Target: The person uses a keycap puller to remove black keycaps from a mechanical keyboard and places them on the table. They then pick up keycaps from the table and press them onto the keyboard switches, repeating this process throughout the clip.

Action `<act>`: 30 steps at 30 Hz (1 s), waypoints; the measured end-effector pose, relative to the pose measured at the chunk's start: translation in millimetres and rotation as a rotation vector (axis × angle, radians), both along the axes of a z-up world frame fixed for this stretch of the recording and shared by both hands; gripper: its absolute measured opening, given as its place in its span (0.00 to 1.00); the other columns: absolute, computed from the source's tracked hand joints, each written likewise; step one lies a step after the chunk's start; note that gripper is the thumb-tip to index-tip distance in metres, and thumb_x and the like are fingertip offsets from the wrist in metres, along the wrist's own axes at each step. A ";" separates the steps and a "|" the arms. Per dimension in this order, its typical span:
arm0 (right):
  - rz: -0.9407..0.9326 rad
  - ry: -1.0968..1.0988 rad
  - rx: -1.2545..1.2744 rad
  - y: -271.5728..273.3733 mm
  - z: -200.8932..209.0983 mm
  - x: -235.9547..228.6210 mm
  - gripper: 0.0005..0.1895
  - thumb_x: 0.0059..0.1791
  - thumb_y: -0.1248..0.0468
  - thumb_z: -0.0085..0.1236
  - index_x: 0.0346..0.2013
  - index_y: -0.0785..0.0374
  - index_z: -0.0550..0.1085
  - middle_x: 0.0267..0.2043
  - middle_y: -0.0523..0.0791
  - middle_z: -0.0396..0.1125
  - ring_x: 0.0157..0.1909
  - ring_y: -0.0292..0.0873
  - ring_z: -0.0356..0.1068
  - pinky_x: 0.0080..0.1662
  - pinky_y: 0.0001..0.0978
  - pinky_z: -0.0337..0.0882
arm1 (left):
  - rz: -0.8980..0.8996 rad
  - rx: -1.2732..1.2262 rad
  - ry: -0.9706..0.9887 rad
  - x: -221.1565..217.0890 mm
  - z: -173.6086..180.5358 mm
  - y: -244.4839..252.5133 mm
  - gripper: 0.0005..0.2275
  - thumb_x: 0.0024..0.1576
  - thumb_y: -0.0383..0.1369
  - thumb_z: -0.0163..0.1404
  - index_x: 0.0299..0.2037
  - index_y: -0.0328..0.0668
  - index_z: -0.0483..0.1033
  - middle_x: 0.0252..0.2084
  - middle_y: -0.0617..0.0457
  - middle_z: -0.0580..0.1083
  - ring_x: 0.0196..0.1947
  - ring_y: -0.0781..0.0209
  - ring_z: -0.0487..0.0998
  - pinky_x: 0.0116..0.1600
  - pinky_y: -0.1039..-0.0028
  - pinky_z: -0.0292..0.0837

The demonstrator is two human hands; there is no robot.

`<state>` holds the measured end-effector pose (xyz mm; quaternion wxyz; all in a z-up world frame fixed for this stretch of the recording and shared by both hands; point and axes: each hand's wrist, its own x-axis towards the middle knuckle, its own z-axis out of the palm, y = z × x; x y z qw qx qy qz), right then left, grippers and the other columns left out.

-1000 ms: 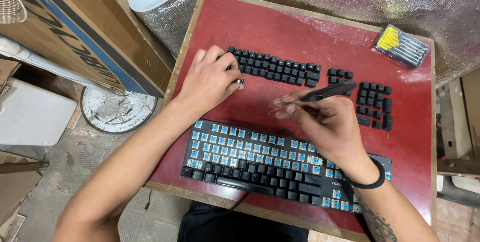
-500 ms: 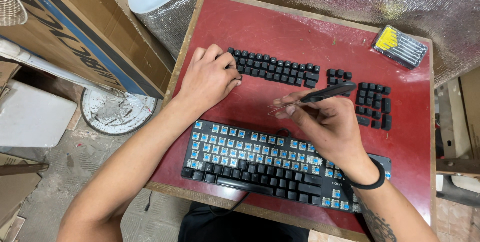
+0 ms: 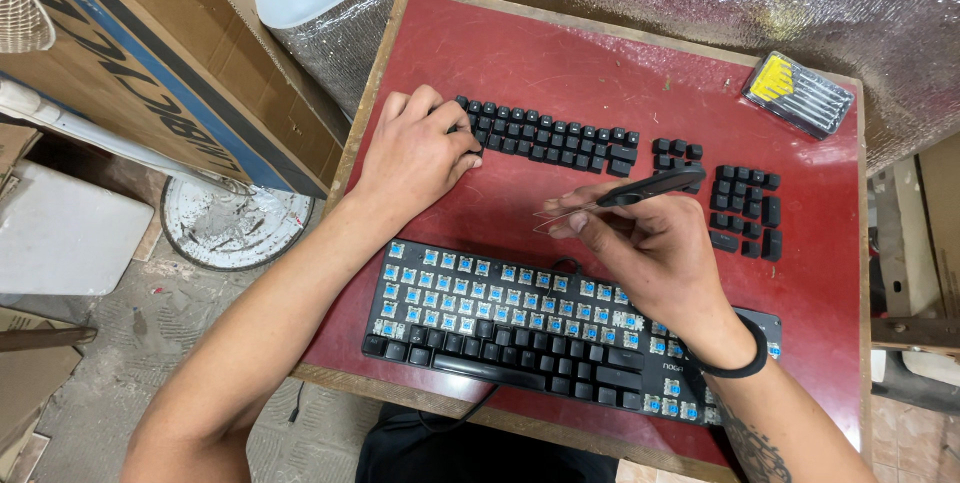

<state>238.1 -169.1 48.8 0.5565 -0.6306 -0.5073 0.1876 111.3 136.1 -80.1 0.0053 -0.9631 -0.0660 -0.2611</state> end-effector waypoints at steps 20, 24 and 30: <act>0.332 -0.132 -0.461 6.6 -4.1 -44.9 0.07 0.57 0.62 0.73 0.47 0.58 0.93 0.39 0.52 0.89 0.43 0.57 0.93 0.46 0.51 0.91 | -0.130 -0.524 0.055 -168.1 30.1 -136.4 0.11 0.64 0.47 0.70 0.51 0.57 0.94 0.57 0.56 0.89 0.68 0.44 0.83 0.69 0.49 0.76; 0.370 -0.276 -0.593 8.5 2.5 -57.1 0.10 0.61 0.59 0.68 0.54 0.56 0.90 0.43 0.52 0.89 0.46 0.62 0.91 0.48 0.53 0.89 | -0.112 -0.520 0.014 -174.5 14.2 -142.6 0.10 0.65 0.47 0.70 0.52 0.60 0.93 0.61 0.59 0.87 0.73 0.45 0.80 0.75 0.47 0.75; 0.361 -0.397 -0.671 6.7 -12.0 -62.9 0.09 0.63 0.57 0.67 0.55 0.55 0.86 0.41 0.50 0.88 0.44 0.59 0.91 0.44 0.46 0.88 | -0.111 -0.497 -0.003 -174.6 7.5 -144.4 0.10 0.65 0.48 0.69 0.49 0.60 0.92 0.61 0.62 0.86 0.74 0.47 0.79 0.77 0.46 0.74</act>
